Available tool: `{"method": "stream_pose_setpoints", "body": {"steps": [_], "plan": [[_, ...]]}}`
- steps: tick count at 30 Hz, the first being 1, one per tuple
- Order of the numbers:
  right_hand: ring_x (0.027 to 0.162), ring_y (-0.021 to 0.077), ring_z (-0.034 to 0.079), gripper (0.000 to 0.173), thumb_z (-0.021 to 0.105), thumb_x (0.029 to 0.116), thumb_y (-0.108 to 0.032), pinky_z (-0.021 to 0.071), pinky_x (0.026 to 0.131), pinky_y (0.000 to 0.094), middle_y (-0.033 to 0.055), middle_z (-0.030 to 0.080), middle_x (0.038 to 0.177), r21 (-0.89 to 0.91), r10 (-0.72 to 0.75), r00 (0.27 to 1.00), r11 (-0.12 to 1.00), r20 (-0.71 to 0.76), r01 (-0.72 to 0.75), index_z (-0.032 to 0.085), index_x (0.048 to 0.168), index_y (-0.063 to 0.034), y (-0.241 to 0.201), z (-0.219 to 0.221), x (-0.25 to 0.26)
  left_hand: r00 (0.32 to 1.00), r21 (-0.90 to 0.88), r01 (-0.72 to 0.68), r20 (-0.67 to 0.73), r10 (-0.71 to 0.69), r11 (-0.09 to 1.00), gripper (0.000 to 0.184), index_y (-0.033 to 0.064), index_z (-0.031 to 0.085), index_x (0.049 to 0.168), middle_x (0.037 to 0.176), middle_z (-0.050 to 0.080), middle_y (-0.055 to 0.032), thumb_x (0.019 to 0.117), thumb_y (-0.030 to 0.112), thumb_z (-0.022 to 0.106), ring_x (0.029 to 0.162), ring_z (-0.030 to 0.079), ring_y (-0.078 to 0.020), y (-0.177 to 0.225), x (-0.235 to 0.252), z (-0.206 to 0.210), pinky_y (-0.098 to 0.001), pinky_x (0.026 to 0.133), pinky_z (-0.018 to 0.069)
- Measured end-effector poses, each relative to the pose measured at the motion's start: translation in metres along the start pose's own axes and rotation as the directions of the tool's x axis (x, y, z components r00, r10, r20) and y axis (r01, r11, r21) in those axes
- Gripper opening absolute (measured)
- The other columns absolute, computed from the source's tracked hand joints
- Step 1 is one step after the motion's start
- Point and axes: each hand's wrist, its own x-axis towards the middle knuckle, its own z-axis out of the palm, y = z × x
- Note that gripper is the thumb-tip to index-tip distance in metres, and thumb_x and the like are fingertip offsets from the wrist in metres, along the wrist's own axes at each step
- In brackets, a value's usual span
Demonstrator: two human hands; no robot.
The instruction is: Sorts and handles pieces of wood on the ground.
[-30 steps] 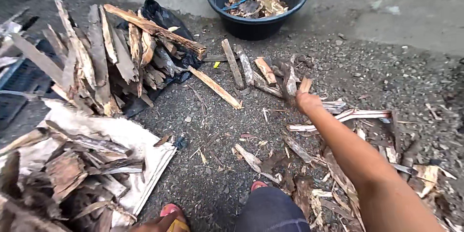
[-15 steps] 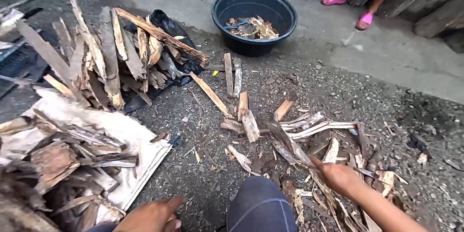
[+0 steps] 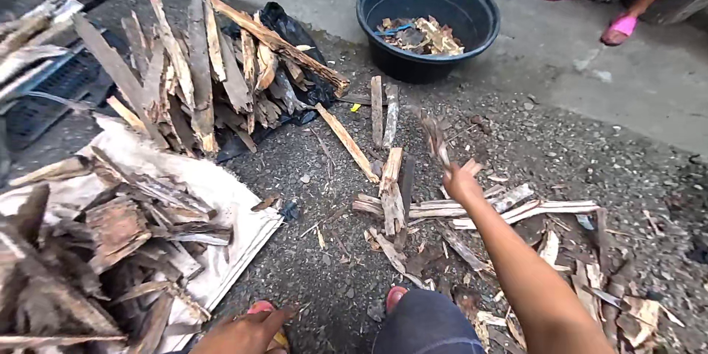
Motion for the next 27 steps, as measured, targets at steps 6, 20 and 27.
{"method": "stream_pose_setpoints", "body": {"steps": [6,20,27], "plan": [[0.132,0.0496,0.055,0.043,0.06,0.0998,-0.013,0.0439,0.105,0.0693,0.0349,0.056,0.138,0.004,0.034,0.999,0.999,0.01,-0.034,0.056,0.136,0.0097,-0.099,-0.008,0.117,0.998,-0.101,-0.023,-0.066,0.016,0.995,0.052,0.0086,0.051,0.152,0.129,0.067,-0.0284,0.1056,0.03,0.06,0.113,0.067,-0.0512,-0.013,-0.01,-0.003,-0.0697,0.097,0.0493],[0.115,0.0531,0.063,0.047,0.054,0.105,-0.016,0.0468,0.097,0.0716,0.034,0.065,0.122,-0.294,-0.227,0.947,0.911,0.229,0.29,0.049,0.151,-0.0049,-0.004,-0.012,0.007,0.973,-0.046,-0.219,-0.09,0.214,0.975,0.051,0.0048,0.052,0.15,0.132,0.066,-0.0266,0.1064,0.03,0.059,0.121,0.064,-0.0485,0.002,-0.01,-0.002,-0.0666,0.103,0.0469],[0.112,0.0532,0.066,0.055,0.049,0.1077,-0.021,0.0487,0.096,0.0687,0.0336,0.067,0.119,-0.241,-0.206,0.961,0.939,0.183,0.247,0.037,0.16,-0.0089,0.01,0.002,-0.067,0.982,0.027,-0.186,0.02,0.185,0.982,0.052,0.0075,0.048,0.154,0.131,0.066,-0.0258,0.1081,0.032,0.055,0.122,0.063,-0.0461,0.016,-0.001,-0.002,-0.0639,0.103,0.0472]]}}
